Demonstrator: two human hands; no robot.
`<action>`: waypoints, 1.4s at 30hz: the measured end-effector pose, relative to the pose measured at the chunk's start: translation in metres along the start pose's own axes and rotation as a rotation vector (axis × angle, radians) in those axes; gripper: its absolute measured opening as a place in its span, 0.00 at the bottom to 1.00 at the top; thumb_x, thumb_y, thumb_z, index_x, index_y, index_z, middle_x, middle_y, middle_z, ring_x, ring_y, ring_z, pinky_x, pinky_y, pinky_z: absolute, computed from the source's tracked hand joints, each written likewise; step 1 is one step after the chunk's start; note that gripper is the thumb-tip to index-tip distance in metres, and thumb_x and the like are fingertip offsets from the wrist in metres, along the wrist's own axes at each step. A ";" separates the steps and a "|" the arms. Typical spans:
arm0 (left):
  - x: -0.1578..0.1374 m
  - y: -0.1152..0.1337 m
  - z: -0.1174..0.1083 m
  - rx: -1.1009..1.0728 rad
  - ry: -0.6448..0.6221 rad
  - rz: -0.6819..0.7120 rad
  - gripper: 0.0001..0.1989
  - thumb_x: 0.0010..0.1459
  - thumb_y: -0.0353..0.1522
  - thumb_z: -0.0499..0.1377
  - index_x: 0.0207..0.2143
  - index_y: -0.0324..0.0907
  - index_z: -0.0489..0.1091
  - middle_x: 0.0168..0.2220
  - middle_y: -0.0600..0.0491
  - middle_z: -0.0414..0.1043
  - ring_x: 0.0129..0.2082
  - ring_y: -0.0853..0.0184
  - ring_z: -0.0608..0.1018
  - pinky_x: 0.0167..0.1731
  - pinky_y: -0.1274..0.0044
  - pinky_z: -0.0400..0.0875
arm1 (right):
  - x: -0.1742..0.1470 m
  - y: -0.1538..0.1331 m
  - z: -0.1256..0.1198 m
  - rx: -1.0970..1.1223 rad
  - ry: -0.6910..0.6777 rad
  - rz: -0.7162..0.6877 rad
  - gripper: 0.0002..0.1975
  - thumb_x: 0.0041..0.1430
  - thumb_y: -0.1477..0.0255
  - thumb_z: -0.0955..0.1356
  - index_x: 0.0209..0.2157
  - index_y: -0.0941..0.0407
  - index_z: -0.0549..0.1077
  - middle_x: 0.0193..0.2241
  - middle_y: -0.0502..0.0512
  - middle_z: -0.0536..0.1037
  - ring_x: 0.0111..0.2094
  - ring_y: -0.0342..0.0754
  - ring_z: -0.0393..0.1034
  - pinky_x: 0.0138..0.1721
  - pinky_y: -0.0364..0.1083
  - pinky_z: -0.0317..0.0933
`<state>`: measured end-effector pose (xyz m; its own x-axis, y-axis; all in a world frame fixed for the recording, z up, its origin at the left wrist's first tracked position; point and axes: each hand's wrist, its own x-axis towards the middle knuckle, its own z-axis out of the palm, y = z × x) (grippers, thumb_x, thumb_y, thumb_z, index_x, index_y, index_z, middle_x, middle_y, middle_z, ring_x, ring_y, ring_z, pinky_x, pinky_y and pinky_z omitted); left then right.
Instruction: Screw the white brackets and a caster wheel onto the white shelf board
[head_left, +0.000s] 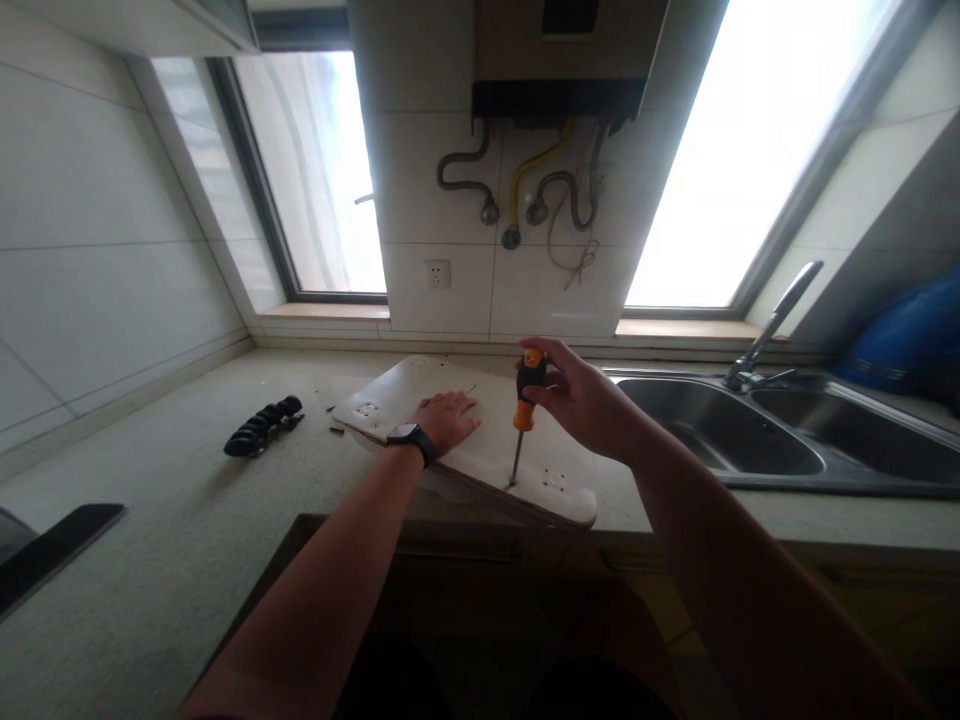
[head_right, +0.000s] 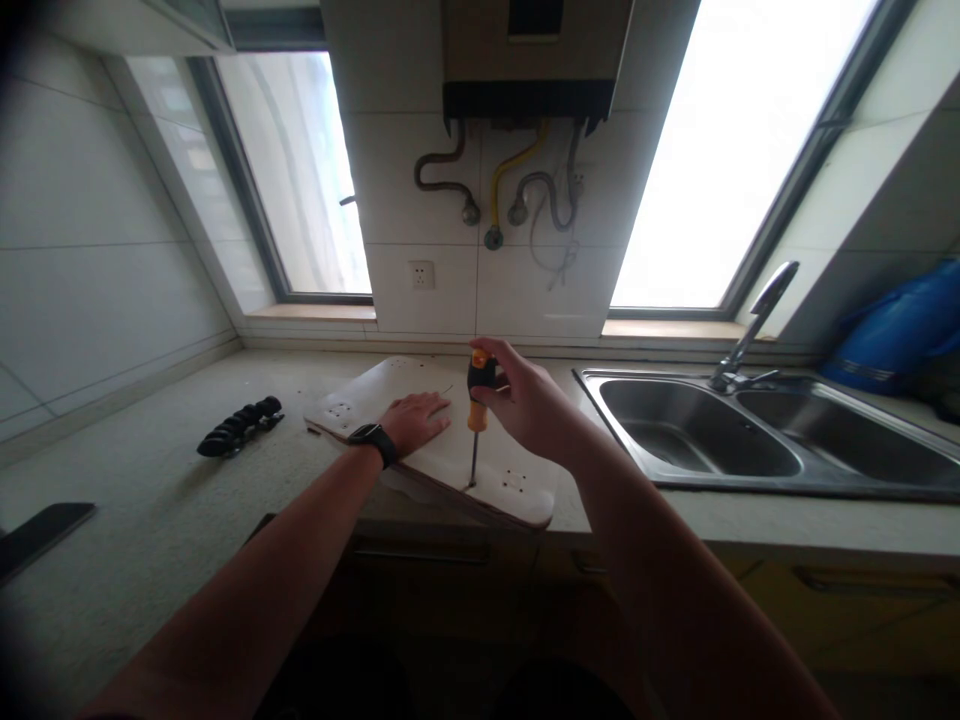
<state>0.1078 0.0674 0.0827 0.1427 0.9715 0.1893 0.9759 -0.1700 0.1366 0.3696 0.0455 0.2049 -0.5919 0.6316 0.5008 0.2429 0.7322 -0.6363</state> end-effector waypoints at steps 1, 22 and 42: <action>0.000 0.000 0.000 0.001 0.000 0.000 0.29 0.66 0.52 0.46 0.63 0.51 0.63 0.66 0.52 0.58 0.65 0.59 0.62 0.64 0.63 0.55 | 0.000 0.000 0.000 -0.007 0.004 -0.002 0.27 0.62 0.68 0.68 0.62 0.49 0.60 0.48 0.57 0.74 0.40 0.47 0.74 0.42 0.49 0.71; -0.001 0.002 -0.001 0.001 0.005 0.005 0.29 0.66 0.51 0.46 0.64 0.50 0.63 0.66 0.52 0.59 0.65 0.59 0.62 0.64 0.64 0.54 | -0.002 -0.004 0.000 -0.278 0.089 -0.034 0.34 0.59 0.61 0.71 0.63 0.53 0.58 0.38 0.57 0.75 0.33 0.47 0.71 0.33 0.47 0.67; 0.000 -0.002 0.002 -0.008 0.010 0.011 0.29 0.66 0.52 0.46 0.63 0.50 0.63 0.66 0.52 0.59 0.65 0.58 0.62 0.64 0.63 0.54 | -0.002 -0.014 0.001 -0.334 0.095 -0.071 0.27 0.60 0.63 0.72 0.57 0.55 0.65 0.43 0.60 0.73 0.36 0.48 0.71 0.38 0.49 0.68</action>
<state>0.1065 0.0679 0.0807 0.1514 0.9679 0.2005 0.9729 -0.1818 0.1427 0.3671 0.0341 0.2120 -0.5462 0.5852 0.5994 0.4510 0.8084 -0.3783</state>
